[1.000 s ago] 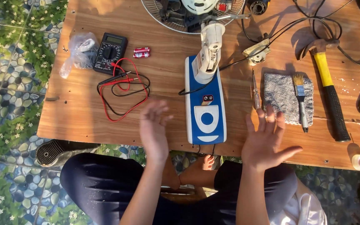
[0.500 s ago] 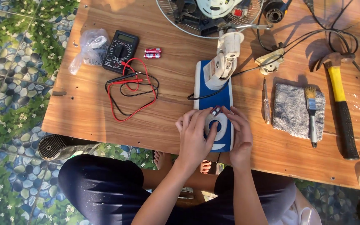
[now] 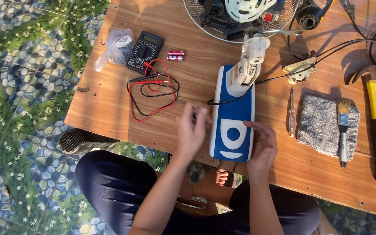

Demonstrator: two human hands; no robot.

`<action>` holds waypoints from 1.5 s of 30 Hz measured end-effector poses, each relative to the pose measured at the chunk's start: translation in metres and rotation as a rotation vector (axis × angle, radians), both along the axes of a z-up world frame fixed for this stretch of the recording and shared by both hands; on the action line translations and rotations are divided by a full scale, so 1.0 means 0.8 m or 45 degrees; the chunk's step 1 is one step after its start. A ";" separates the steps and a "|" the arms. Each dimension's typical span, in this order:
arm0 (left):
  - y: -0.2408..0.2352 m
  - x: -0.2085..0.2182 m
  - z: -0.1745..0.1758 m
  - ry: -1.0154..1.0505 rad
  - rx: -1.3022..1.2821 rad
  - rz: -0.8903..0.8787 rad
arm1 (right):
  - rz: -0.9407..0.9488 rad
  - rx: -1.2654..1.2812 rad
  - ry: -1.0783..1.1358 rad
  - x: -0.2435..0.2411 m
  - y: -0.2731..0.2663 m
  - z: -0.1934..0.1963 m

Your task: The person cleans a blue and white electronic device using a paintbrush and a screwdriver. They brush the surface of the device and then use the screwdriver to clean the battery compartment before placing batteries inside.

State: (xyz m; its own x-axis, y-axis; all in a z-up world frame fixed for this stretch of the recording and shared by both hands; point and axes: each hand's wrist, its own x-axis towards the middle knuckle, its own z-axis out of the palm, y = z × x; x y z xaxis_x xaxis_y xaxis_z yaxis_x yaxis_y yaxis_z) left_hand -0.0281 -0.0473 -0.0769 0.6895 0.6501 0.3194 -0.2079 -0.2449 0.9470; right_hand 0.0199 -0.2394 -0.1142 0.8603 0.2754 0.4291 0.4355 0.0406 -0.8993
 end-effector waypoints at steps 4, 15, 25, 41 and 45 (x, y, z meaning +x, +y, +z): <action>0.068 0.034 -0.024 0.182 -0.210 -0.044 | -0.030 -0.024 0.049 -0.004 0.002 0.012; 0.124 0.092 0.044 0.270 0.529 -0.441 | -0.037 -0.003 0.070 0.001 0.001 0.009; 0.131 0.082 0.029 0.512 1.163 0.096 | -0.045 -0.036 0.053 -0.004 0.004 0.022; 0.179 0.102 0.040 0.698 1.297 -0.314 | -0.049 -0.010 0.115 -0.006 0.005 0.031; 0.191 0.119 0.030 0.639 1.439 -0.282 | -0.053 -0.010 0.125 -0.006 0.006 0.032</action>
State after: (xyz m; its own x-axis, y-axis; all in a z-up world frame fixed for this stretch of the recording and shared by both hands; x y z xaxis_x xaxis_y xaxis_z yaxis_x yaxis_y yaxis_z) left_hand 0.0670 0.1055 -0.0528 0.9553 0.0392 0.2929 -0.0266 -0.9757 0.2174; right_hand 0.0148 -0.2347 -0.0888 0.9089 0.2416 0.3398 0.3461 0.0171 -0.9380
